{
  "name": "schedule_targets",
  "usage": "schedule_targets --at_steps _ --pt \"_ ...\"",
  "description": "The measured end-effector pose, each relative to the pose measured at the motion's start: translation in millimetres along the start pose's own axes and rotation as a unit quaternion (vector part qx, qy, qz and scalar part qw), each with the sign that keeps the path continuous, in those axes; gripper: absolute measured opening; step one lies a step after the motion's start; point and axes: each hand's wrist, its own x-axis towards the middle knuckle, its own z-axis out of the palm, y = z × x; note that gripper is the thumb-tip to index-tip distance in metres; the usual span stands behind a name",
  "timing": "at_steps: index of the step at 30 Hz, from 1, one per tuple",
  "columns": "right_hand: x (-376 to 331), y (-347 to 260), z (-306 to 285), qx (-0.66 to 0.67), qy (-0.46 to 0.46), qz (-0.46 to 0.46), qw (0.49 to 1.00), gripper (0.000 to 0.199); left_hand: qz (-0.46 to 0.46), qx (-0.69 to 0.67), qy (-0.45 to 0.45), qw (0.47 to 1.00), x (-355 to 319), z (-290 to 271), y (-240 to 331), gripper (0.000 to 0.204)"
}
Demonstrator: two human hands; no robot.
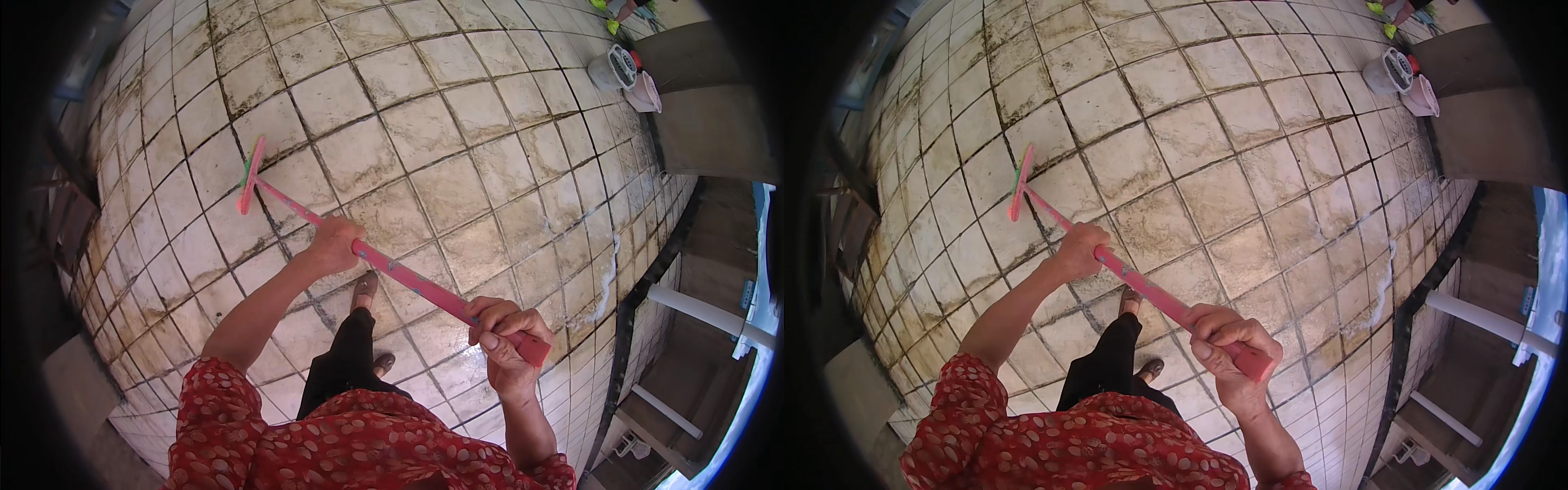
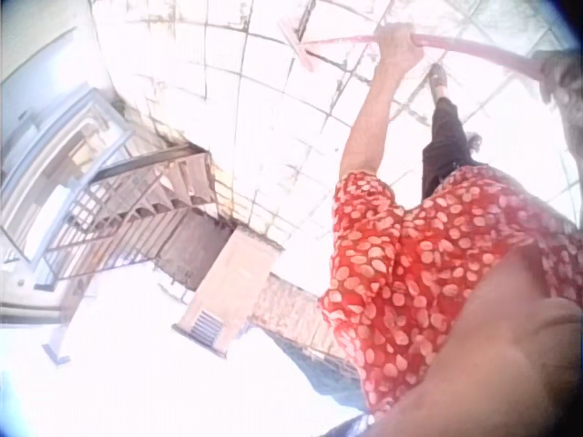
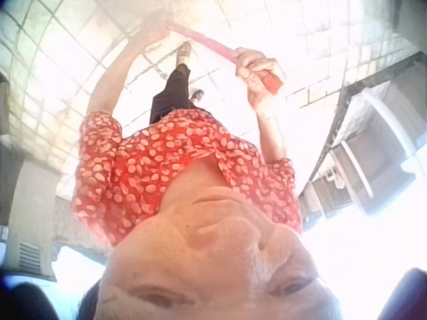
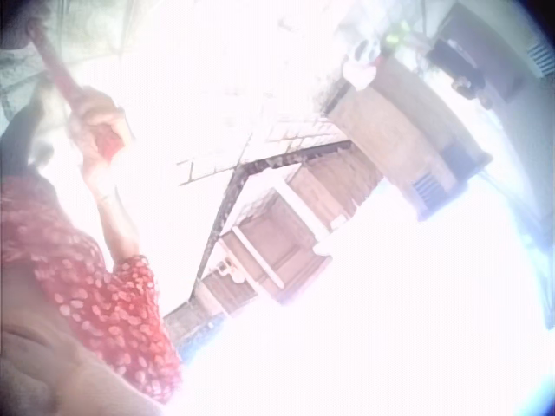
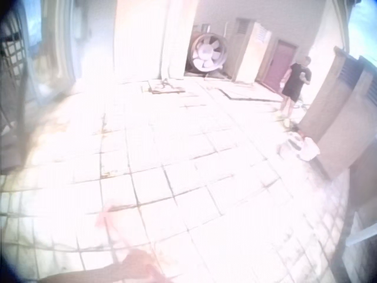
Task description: The person cleans a tiled floor using a red squeegee and a pink broom. They move a pink bucket with a strainer to pour water onto the floor, then use the broom to scrub the tiles and the squeegee to push the water toward a drain.
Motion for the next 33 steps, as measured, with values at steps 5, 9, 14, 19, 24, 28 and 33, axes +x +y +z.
schedule_targets --at_steps 5,9,14,19,24,28,33 --pt "-32 32 -27 -0.026 0.106 0.068 0.992 0.016 -0.011 -0.018 -0.133 0.991 8 80 -15 0.006" --pt "-80 -78 -82 -0.201 0.285 -0.007 0.937 0.017 0.103 -0.183 -0.224 0.952 88 179 154 0.009" --pt "-60 -102 -28 -0.508 0.124 -0.081 0.849 0.027 0.251 -0.284 -0.146 0.914 149 230 224 0.014" --pt "-102 -174 -88 -0.362 0.190 -0.236 0.882 0.038 0.225 -0.190 -0.159 0.943 129 134 279 0.011" --pt "-59 -79 -166 -0.046 0.042 -0.024 0.998 0.022 0.064 -0.047 -0.060 0.995 67 130 147 0.023" --pt "-65 -10 -198 -0.001 0.005 0.042 0.999 0.018 0.031 -0.008 -0.166 0.986 39 184 103 0.018" --pt "-120 -106 -351 -0.081 0.197 0.017 0.977 0.021 0.074 -0.132 -0.241 0.959 130 324 277 0.012"
